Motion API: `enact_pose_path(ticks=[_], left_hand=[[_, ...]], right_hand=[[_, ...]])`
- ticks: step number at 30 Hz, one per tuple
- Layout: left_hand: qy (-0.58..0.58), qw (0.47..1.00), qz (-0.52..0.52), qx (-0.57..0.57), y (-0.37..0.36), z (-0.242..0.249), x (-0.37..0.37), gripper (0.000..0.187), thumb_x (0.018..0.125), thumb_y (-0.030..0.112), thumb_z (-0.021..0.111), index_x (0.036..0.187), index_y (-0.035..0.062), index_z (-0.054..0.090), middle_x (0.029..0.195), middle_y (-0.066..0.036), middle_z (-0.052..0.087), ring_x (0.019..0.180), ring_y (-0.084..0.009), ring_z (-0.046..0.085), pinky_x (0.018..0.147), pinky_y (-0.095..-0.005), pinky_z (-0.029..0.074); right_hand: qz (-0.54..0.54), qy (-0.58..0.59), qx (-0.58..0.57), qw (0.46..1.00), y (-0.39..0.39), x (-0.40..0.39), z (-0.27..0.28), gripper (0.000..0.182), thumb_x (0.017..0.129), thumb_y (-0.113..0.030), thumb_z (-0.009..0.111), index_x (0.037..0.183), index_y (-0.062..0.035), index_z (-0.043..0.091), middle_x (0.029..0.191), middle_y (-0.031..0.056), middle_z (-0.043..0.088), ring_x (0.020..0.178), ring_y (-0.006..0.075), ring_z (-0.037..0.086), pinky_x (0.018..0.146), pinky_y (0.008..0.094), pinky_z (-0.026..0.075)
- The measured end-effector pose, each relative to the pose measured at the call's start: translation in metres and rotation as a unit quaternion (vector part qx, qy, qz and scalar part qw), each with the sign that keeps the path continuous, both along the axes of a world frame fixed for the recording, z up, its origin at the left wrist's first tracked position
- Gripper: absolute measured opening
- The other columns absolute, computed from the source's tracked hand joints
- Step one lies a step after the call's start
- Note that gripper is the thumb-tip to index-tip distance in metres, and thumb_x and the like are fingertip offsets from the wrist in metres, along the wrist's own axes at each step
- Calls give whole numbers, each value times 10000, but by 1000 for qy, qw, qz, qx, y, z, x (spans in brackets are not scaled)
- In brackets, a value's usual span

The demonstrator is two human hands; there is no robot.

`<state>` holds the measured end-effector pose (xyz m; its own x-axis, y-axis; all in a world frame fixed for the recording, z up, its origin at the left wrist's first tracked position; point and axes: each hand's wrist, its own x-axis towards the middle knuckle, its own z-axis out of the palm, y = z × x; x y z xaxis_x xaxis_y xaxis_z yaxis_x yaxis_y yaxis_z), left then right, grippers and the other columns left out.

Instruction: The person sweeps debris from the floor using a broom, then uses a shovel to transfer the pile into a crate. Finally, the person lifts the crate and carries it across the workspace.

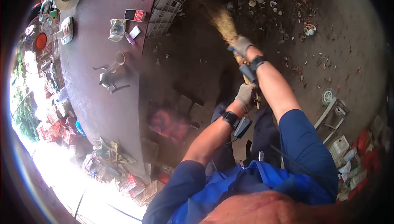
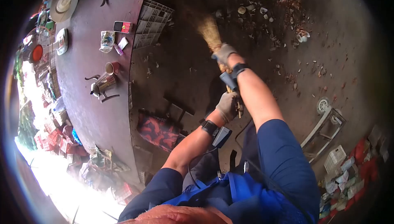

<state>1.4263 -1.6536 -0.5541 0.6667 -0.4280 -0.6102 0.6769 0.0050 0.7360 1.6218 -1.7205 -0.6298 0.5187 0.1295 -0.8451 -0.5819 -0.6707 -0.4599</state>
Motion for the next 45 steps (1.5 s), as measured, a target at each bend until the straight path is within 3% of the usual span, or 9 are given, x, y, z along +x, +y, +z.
enact_pose_path(ticks=[2,9,14,16,18,29,33,36,45], left_hand=[[325,923,181,-100,-3,37,11,74,819,89,598,774,31,605,616,-53,579,494,-166,576,429,-328,463],[246,966,56,60,76,141,-118,379,666,119,774,965,-3,574,803,-57,604,745,-168,593,675,-323,510],[292,941,130,110,91,225,-177,318,738,62,688,1034,6,587,841,-7,594,785,-126,565,705,-295,498],[305,932,161,111,79,218,-188,267,749,65,679,998,8,602,835,-12,597,766,-125,568,685,-291,500],[392,901,176,57,69,186,-195,164,762,77,675,906,29,612,817,-23,606,707,-124,577,616,-287,495],[252,955,145,61,-23,202,-219,281,732,25,717,983,5,592,854,-34,634,773,-129,613,671,-295,519],[222,960,148,88,-11,154,-207,208,761,44,684,953,24,608,838,-27,634,749,-126,606,657,-305,514],[330,932,150,11,-23,90,-152,130,789,86,649,888,9,616,647,-51,581,513,-150,569,453,-303,460],[284,955,-85,0,-113,31,-130,76,777,68,656,787,32,590,625,-45,564,467,-165,559,409,-344,470]], right_hand=[[-192,41,96,976,-25,-30,-24,442,755,-145,793,1148,-76,601,792,81,651,545,192,598,482,345,506],[-477,78,167,859,22,-172,131,410,786,-42,770,1120,-49,532,825,55,611,537,151,576,443,316,492],[-389,204,248,863,81,-245,166,459,782,-62,772,1176,-39,536,876,66,631,561,167,607,470,320,516],[-298,271,256,879,91,-277,136,435,777,-81,777,1144,-11,554,878,76,638,558,168,601,469,321,500],[-117,53,164,978,77,-288,82,406,736,-121,791,1046,-25,547,766,99,636,564,176,611,507,328,506],[-414,152,257,860,-39,-281,159,396,795,-55,731,1139,-88,538,718,40,576,503,152,561,431,308,467],[-257,52,230,937,-5,-264,85,451,747,-159,779,1139,-71,574,911,119,661,796,187,652,729,333,533],[-129,-47,68,988,-30,-206,47,541,715,-175,820,1166,-48,550,761,106,633,550,173,592,500,354,491],[-363,-56,11,930,-187,-220,0,498,716,-166,788,1163,-52,598,965,128,690,856,256,665,752,373,523]])
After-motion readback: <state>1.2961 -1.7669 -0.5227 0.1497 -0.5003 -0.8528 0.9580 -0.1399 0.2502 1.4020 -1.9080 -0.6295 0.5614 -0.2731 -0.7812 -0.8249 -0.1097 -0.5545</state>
